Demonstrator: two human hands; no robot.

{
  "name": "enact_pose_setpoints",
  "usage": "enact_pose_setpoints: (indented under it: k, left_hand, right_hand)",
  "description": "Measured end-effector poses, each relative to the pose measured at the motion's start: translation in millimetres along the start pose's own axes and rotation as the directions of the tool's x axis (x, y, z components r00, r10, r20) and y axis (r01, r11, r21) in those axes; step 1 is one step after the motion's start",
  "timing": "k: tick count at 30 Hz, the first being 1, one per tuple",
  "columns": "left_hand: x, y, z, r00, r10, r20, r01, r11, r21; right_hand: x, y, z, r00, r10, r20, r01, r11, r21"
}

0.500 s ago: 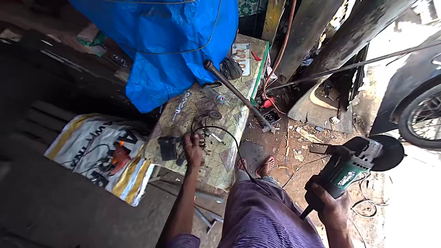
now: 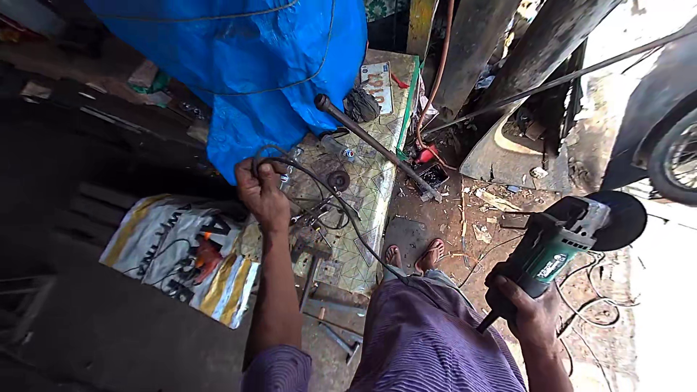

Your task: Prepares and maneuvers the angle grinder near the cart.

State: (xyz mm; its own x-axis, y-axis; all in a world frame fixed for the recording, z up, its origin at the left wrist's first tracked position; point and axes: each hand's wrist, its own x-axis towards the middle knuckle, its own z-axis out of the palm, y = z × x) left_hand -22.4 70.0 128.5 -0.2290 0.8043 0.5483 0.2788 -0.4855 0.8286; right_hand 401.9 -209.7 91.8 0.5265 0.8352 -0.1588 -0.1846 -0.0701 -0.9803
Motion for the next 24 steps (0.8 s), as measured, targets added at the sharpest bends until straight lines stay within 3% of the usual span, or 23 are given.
enact_pose_setpoints:
  k: [2,8,14,18,24]
  left_hand:
    - [18.2,9.8,-5.2,1.000,0.009,0.012,-0.009,1.000,0.006]
    - [36.6,45.5,-6.7,0.973,-0.044,0.224,0.000,0.981,0.193]
    - [45.8,70.6,-13.9,0.990,0.107,0.092,-0.128,0.954,0.272]
    - [56.3,117.8,-10.4,0.985,0.136,0.108,-0.151,0.978,0.143]
    - [-0.8,171.8,37.4,0.922,0.018,0.387,0.090,0.961,-0.261]
  right_hand:
    - [-1.4,0.1,-0.4,1.000,-0.008,0.003,0.008,1.000,0.015]
    - [-2.0,-0.8,-3.9,1.000,-0.003,-0.026,0.004,0.999,0.048]
    - [-4.4,-5.7,-7.6,0.999,-0.022,-0.031,0.025,0.995,0.101]
    - [-3.7,-7.9,-11.6,0.994,-0.098,0.040,0.091,0.983,0.157]
    - [-9.4,-11.8,-23.1,0.988,-0.143,0.060,0.132,0.978,0.159]
